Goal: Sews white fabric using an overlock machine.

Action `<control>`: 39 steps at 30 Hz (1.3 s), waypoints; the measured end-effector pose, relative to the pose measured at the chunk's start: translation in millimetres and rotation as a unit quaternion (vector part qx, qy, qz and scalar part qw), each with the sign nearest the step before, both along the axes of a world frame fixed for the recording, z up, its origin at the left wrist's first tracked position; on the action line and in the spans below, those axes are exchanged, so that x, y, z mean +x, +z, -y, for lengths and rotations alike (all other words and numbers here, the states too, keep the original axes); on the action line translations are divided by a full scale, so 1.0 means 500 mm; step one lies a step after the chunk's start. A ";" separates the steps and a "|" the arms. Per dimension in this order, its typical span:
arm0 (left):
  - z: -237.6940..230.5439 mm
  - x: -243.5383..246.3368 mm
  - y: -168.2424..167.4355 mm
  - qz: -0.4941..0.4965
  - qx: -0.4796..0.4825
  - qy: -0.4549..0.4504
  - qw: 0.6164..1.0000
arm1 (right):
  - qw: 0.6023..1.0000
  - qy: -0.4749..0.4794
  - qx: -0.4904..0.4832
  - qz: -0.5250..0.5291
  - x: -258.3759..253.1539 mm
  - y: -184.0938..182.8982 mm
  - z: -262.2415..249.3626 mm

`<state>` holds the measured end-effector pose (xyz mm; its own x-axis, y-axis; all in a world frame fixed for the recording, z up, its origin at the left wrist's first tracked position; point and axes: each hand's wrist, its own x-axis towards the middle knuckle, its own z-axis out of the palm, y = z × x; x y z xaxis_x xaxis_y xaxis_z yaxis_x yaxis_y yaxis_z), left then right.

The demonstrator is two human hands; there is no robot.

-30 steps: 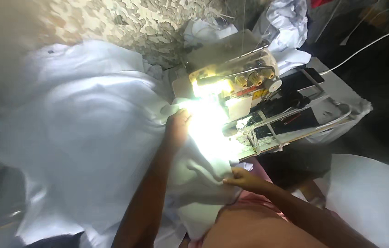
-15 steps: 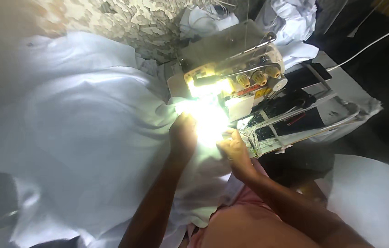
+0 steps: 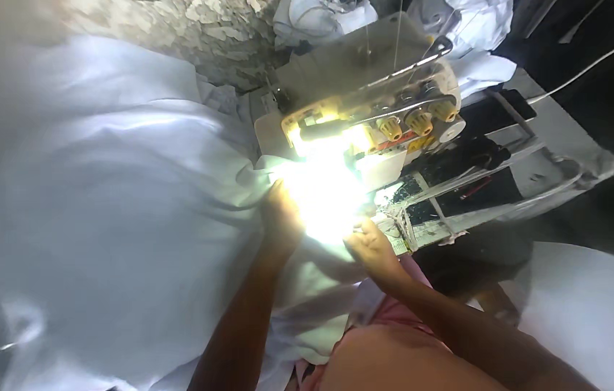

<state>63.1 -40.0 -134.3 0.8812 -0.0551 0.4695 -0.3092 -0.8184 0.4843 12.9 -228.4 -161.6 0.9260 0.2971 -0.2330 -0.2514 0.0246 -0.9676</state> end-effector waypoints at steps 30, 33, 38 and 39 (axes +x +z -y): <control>0.043 -0.024 0.018 -0.021 0.022 0.077 0.997 | 0.999 -0.017 -0.002 0.049 -0.015 -0.043 0.023; 0.046 -0.021 0.017 -0.021 0.027 0.087 0.996 | 0.999 -0.014 0.001 0.042 -0.014 -0.039 0.022; 0.049 -0.019 0.018 -0.012 0.033 0.085 0.996 | 0.999 -0.015 -0.005 0.035 -0.011 -0.038 0.022; 0.051 -0.018 0.015 0.001 0.038 0.082 0.996 | 0.999 -0.015 -0.012 0.036 -0.009 -0.037 0.023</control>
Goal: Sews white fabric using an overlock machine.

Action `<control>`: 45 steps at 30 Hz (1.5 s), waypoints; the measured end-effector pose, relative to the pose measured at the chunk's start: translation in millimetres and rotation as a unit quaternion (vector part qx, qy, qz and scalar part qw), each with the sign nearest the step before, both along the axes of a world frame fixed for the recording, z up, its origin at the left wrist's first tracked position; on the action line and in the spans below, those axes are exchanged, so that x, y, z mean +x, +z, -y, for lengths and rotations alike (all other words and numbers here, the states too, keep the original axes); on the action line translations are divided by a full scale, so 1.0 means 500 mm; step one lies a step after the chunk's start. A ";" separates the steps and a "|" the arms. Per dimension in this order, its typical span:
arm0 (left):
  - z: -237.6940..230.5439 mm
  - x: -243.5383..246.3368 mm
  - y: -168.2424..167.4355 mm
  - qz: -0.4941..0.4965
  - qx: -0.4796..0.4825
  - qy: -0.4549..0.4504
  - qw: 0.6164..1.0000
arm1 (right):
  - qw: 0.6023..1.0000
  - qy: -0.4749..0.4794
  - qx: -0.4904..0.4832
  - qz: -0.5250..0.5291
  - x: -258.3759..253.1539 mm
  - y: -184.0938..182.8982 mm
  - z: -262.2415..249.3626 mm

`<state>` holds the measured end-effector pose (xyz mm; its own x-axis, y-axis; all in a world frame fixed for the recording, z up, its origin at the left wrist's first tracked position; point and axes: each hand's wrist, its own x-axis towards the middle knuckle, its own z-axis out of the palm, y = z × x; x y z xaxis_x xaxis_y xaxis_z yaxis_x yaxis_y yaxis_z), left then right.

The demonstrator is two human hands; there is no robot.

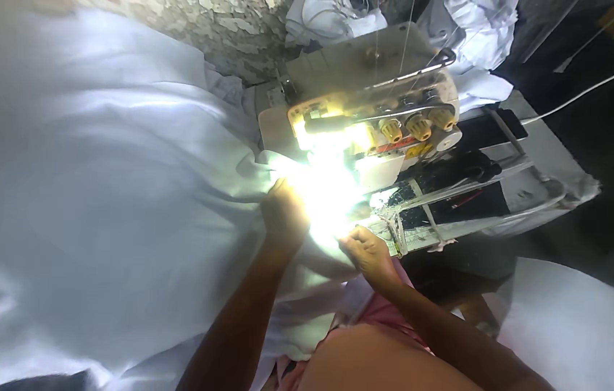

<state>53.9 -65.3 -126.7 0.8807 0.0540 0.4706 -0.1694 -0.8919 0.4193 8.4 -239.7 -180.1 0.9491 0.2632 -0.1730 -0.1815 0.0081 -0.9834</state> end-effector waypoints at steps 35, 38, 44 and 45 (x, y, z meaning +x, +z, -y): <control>0.074 -0.057 -0.015 -0.013 0.095 0.053 0.994 | 0.996 -0.023 -0.028 0.082 0.019 0.057 -0.002; 0.066 -0.057 -0.004 -0.040 0.087 0.039 0.995 | 0.994 -0.033 -0.019 0.107 0.021 0.062 -0.007; 0.028 -0.001 0.009 -0.095 0.028 0.032 0.995 | 0.982 -0.019 -0.084 0.171 0.052 0.076 -0.019; 0.018 0.007 0.013 -0.107 0.010 0.023 0.994 | 0.981 -0.019 -0.091 0.172 0.056 0.080 -0.022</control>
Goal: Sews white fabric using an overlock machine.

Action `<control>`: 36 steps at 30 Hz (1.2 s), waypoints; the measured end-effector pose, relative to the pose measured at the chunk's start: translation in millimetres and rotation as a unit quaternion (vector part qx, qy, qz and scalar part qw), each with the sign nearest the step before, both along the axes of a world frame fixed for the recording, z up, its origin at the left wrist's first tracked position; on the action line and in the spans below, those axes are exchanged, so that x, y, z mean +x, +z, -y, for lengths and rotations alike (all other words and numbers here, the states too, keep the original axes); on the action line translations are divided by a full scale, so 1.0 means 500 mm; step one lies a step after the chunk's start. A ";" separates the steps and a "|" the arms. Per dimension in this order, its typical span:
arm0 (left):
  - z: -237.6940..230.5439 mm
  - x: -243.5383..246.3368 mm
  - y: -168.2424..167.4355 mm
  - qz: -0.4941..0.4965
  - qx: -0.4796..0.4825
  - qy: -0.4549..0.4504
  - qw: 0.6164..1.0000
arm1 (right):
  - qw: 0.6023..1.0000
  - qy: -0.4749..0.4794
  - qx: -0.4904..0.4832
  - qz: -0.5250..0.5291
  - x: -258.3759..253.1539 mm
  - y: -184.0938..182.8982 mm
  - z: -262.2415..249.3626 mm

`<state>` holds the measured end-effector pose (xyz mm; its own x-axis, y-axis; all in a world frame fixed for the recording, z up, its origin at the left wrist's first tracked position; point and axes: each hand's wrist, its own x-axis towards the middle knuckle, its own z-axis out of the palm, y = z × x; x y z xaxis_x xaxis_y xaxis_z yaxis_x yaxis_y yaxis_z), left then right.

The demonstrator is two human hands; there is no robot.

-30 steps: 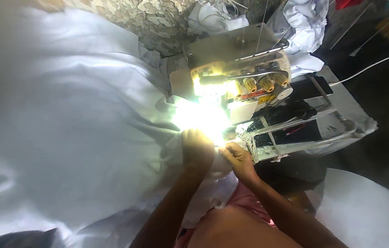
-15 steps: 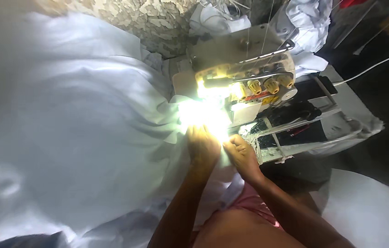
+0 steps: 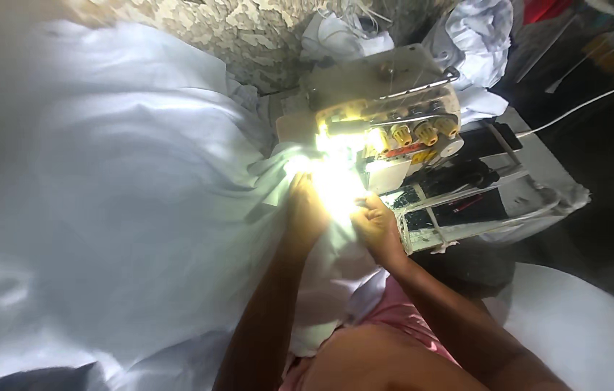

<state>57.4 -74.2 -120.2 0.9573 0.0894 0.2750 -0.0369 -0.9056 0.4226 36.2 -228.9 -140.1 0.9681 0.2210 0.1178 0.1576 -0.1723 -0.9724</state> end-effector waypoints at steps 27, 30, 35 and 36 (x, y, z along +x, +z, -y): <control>-0.419 -0.551 -0.079 0.089 -0.253 0.552 0.790 | 0.963 0.217 -0.003 -0.157 -0.090 -0.097 0.151; -0.404 -0.625 -0.137 -0.020 -0.387 0.523 0.759 | 0.957 0.201 0.021 -0.209 -0.107 -0.113 0.159; -0.409 -0.688 -0.076 -0.146 -0.357 0.468 0.795 | 0.959 0.158 0.044 -0.230 -0.139 -0.114 0.161; -0.417 -0.702 -0.029 -0.125 -0.355 0.471 0.798 | 0.959 0.152 0.052 -0.234 -0.144 -0.109 0.162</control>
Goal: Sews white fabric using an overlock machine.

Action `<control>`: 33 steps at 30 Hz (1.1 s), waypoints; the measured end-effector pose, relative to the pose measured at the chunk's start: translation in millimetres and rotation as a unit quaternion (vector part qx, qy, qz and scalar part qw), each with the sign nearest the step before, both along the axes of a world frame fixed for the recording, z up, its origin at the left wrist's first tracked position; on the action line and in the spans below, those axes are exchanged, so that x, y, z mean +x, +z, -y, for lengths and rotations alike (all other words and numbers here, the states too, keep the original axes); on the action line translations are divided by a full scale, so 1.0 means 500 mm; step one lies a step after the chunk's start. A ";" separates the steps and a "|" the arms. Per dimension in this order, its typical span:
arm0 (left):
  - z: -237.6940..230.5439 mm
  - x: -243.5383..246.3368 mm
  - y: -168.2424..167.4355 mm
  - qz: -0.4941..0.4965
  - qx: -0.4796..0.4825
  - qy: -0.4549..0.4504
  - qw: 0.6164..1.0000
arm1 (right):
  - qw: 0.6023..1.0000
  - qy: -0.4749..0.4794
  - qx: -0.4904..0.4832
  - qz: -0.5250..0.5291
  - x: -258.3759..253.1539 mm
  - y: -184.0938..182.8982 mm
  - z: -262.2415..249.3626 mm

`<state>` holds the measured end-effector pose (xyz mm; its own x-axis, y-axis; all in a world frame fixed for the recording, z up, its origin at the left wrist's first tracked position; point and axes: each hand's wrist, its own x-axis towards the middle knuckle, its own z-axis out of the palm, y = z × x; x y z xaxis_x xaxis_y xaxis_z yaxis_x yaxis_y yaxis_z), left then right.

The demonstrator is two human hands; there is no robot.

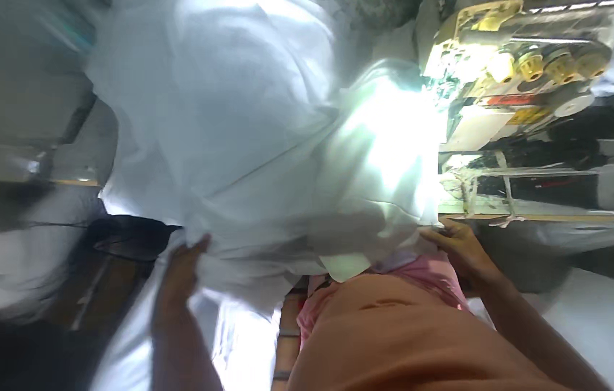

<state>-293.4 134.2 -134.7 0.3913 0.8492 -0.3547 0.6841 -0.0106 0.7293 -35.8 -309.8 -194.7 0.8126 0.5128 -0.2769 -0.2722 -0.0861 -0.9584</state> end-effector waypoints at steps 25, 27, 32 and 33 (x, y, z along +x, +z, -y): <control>0.399 0.348 -0.202 0.209 0.421 -0.502 0.726 | 1.000 -0.011 -0.007 -0.002 -0.058 -0.007 -0.040; 0.375 0.331 -0.183 0.215 0.367 -0.533 0.731 | 1.000 -0.015 -0.003 -0.008 -0.058 -0.010 -0.036; 0.353 0.356 -0.163 0.212 0.370 -0.498 0.755 | 0.999 -0.016 0.026 -0.033 -0.054 -0.006 -0.045; 0.353 0.367 -0.164 0.210 0.377 -0.491 0.757 | 0.999 -0.017 0.031 -0.033 -0.056 -0.003 -0.049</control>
